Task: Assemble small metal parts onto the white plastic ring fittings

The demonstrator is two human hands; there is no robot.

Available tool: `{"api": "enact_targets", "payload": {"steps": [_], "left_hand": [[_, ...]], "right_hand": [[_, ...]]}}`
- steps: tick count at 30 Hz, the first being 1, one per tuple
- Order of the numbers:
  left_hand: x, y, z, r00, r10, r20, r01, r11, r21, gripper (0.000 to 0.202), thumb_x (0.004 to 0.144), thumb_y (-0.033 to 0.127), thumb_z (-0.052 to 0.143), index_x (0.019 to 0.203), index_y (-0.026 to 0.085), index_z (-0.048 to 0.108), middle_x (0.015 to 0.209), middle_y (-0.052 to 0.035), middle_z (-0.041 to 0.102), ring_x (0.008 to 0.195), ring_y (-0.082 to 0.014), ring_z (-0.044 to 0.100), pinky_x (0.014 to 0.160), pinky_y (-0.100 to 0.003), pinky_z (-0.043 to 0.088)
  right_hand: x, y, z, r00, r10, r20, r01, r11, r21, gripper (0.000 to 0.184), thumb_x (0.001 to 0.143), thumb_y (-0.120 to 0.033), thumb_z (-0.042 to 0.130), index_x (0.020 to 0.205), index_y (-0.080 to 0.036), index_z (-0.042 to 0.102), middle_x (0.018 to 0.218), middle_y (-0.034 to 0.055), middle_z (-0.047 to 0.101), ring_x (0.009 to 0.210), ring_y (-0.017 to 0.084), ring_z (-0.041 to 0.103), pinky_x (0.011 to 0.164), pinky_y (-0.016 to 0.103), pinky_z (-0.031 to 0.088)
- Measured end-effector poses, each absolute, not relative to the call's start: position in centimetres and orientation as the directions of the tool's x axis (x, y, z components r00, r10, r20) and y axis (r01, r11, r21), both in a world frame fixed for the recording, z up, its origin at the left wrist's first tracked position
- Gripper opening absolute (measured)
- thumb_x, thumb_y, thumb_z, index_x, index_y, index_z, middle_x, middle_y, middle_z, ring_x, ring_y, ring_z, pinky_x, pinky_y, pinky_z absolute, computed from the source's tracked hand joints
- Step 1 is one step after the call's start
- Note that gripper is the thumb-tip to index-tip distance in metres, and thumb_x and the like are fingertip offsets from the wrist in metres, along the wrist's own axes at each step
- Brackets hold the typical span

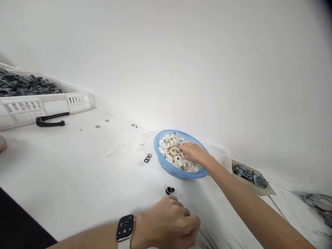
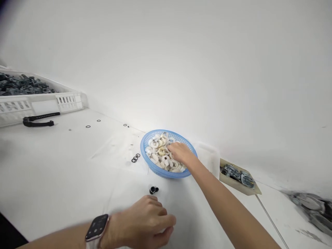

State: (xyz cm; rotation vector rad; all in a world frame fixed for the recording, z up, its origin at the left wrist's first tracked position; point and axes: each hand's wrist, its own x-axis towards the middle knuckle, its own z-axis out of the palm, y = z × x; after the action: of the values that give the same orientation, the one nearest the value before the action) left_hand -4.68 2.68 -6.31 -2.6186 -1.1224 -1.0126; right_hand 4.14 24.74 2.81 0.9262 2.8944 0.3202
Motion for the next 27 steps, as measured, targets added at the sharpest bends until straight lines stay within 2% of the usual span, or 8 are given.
{"api": "enact_targets", "payload": {"steps": [4,8,12,14,16,18,22,27], "left_hand": [[-5.0,3.0,-6.1,0.500,0.565,0.657,0.668,-0.734,0.123,0.014,0.083,0.028,0.052,0.076,0.020,0.042,0.054,0.0041,0.051,0.044,-0.0140,0.045,0.047,-0.032,0.032],[-4.9,2.8,-6.2,0.517,0.570,0.639,0.626,-0.761,0.171,0.013,0.082,0.026,0.052,0.073,0.020,0.044,0.051,0.0023,0.052,0.043,-0.0153,0.047,0.041,-0.033,0.029],[-4.4,2.4,-6.5,0.464,0.689,0.557,0.608,-0.705,0.365,0.011,0.080,0.027,0.050,0.072,0.021,0.050,0.056,-0.0022,0.056,0.046,-0.0184,0.050,0.043,-0.036,0.029],[-4.2,2.4,-6.7,0.442,0.745,0.499,0.570,-0.663,0.485,0.014,0.082,0.034,0.050,0.078,0.021,0.054,0.059,-0.0011,0.058,0.048,-0.0170,0.052,0.045,-0.033,0.030],[-4.0,2.4,-6.7,0.408,0.810,0.422,0.546,-0.587,0.598,0.018,0.081,0.038,0.052,0.085,0.020,0.056,0.059,0.0000,0.057,0.050,-0.0157,0.052,0.048,-0.029,0.032],[-3.8,2.5,-6.6,0.389,0.855,0.344,0.517,-0.511,0.686,0.020,0.074,0.038,0.059,0.084,0.021,0.057,0.057,0.0022,0.056,0.049,-0.0138,0.050,0.048,-0.027,0.034],[-3.7,2.5,-6.1,0.358,0.905,0.230,0.490,-0.392,0.779,0.027,0.064,0.039,0.068,0.064,0.020,0.049,0.049,0.0050,0.050,0.043,-0.0113,0.042,0.045,-0.027,0.031],[-4.4,2.8,-5.1,0.261,0.954,0.145,0.537,-0.269,0.800,0.035,0.083,0.045,0.054,0.062,0.018,0.046,0.052,0.0035,0.047,0.049,-0.0107,0.038,0.050,-0.028,0.028]], "right_hand": [[3.5,24.9,2.9,-0.813,0.582,-0.034,0.567,0.803,0.186,0.023,0.094,-0.034,0.055,0.106,-0.015,0.061,0.104,0.0061,0.062,0.088,0.017,0.061,0.077,0.036,0.053],[4.2,23.0,5.3,-0.781,0.620,0.069,0.624,0.779,0.058,0.022,0.095,-0.035,0.052,0.101,-0.017,0.062,0.102,0.0054,0.063,0.086,0.017,0.060,0.077,0.034,0.052],[7.6,17.4,7.6,-0.686,0.699,0.203,0.688,0.714,-0.132,0.023,0.093,-0.034,0.049,0.107,-0.022,0.063,0.102,0.0057,0.067,0.086,0.019,0.061,0.075,0.032,0.050],[9.5,13.6,7.7,-0.659,0.721,0.214,0.693,0.693,-0.197,0.022,0.091,-0.037,0.051,0.105,-0.024,0.063,0.098,0.0043,0.067,0.082,0.019,0.060,0.075,0.032,0.050],[11.1,10.3,6.7,-0.660,0.724,0.200,0.663,0.687,-0.296,0.019,0.089,-0.032,0.055,0.103,-0.025,0.064,0.089,0.0029,0.067,0.081,0.019,0.060,0.075,0.033,0.049],[12.3,8.1,4.7,-0.680,0.727,0.096,0.644,0.654,-0.397,0.017,0.087,-0.025,0.056,0.102,-0.026,0.064,0.089,0.0021,0.065,0.080,0.018,0.058,0.073,0.032,0.048],[13.6,7.6,0.1,-0.692,0.720,0.050,0.567,0.585,-0.580,0.022,0.085,-0.015,0.053,0.101,-0.025,0.064,0.087,0.0018,0.063,0.073,0.016,0.055,0.069,0.031,0.047],[14.3,7.8,-2.9,-0.708,0.703,0.067,0.478,0.547,-0.687,0.012,0.088,-0.023,0.056,0.096,-0.024,0.064,0.084,0.0011,0.062,0.069,0.015,0.053,0.064,0.030,0.044]]}}
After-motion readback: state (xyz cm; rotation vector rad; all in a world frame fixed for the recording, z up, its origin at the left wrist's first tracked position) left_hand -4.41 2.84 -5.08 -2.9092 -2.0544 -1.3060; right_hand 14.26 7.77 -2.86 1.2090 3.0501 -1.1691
